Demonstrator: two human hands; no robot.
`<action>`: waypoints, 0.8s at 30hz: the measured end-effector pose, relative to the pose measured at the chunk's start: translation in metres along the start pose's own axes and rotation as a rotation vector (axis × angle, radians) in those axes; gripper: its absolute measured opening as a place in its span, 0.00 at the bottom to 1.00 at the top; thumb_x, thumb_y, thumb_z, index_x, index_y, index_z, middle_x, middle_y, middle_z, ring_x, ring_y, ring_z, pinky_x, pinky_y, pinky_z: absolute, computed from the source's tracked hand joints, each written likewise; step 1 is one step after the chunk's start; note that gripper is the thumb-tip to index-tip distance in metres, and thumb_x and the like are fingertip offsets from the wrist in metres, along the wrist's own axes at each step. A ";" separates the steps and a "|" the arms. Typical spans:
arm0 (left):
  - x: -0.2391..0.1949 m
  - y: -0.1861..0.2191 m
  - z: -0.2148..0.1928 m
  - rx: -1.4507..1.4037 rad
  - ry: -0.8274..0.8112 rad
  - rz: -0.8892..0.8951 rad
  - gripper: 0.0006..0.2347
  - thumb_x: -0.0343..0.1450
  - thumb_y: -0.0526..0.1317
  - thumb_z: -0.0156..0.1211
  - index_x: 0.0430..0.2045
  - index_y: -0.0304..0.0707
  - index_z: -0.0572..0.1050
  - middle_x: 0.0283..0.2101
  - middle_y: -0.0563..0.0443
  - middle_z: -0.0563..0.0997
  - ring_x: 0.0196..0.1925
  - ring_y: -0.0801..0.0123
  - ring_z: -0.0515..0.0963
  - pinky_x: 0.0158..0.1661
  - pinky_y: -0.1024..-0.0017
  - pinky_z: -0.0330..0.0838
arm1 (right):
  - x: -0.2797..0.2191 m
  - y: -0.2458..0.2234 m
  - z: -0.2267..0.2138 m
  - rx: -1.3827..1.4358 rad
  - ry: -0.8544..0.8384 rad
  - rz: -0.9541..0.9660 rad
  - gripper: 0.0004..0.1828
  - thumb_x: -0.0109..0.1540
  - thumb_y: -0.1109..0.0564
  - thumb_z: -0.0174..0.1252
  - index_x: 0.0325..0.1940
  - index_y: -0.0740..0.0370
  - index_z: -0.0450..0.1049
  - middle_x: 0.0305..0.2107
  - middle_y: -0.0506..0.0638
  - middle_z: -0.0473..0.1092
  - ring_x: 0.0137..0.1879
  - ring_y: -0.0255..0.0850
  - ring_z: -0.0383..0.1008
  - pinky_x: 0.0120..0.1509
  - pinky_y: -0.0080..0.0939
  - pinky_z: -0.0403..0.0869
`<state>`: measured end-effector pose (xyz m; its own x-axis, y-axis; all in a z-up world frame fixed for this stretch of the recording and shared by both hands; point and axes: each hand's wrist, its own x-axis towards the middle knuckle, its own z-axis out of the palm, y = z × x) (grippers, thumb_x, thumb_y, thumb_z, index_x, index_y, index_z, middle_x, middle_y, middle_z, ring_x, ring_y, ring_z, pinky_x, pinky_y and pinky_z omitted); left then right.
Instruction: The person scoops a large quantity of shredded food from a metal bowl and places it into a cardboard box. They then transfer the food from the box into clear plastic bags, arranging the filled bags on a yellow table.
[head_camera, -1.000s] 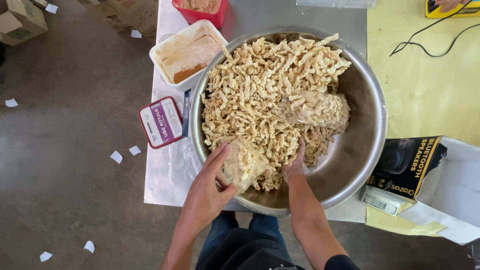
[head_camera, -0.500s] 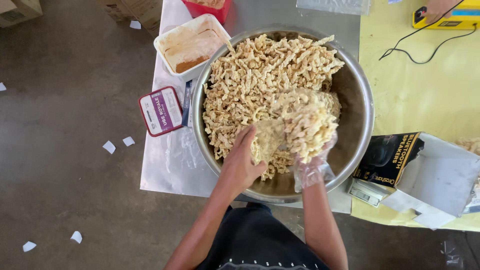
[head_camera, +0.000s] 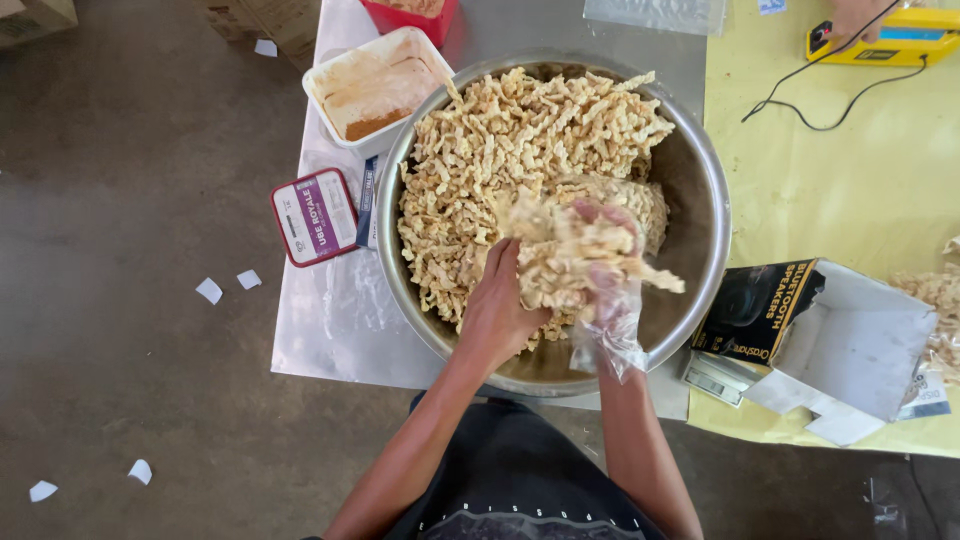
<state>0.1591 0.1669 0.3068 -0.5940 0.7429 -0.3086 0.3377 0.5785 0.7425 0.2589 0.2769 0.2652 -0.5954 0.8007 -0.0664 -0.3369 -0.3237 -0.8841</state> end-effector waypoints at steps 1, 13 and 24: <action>-0.001 -0.002 0.001 -0.007 -0.008 -0.017 0.44 0.56 0.39 0.74 0.67 0.23 0.54 0.72 0.37 0.56 0.56 0.44 0.78 0.55 0.57 0.73 | -0.001 -0.012 0.004 -0.030 -0.123 -0.039 0.40 0.58 0.39 0.70 0.69 0.51 0.63 0.65 0.55 0.65 0.72 0.49 0.67 0.75 0.54 0.72; -0.007 -0.018 -0.016 -0.052 0.108 0.073 0.35 0.62 0.32 0.65 0.67 0.28 0.58 0.72 0.39 0.61 0.52 0.49 0.81 0.52 0.60 0.75 | 0.003 -0.034 -0.069 -0.269 -0.170 0.220 0.26 0.59 0.49 0.71 0.57 0.60 0.76 0.68 0.56 0.68 0.75 0.52 0.65 0.80 0.57 0.63; -0.041 -0.020 -0.067 -0.136 0.078 0.068 0.37 0.61 0.32 0.66 0.69 0.37 0.57 0.73 0.45 0.61 0.35 0.62 0.82 0.39 0.67 0.78 | 0.008 0.259 -0.194 0.146 0.680 0.814 0.36 0.64 0.31 0.46 0.71 0.50 0.67 0.62 0.53 0.66 0.63 0.54 0.66 0.68 0.64 0.64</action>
<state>0.1279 0.1023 0.3449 -0.6297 0.7475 -0.2115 0.2808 0.4729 0.8352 0.3079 0.2973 -0.0540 -0.1639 0.4151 -0.8949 -0.1322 -0.9082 -0.3971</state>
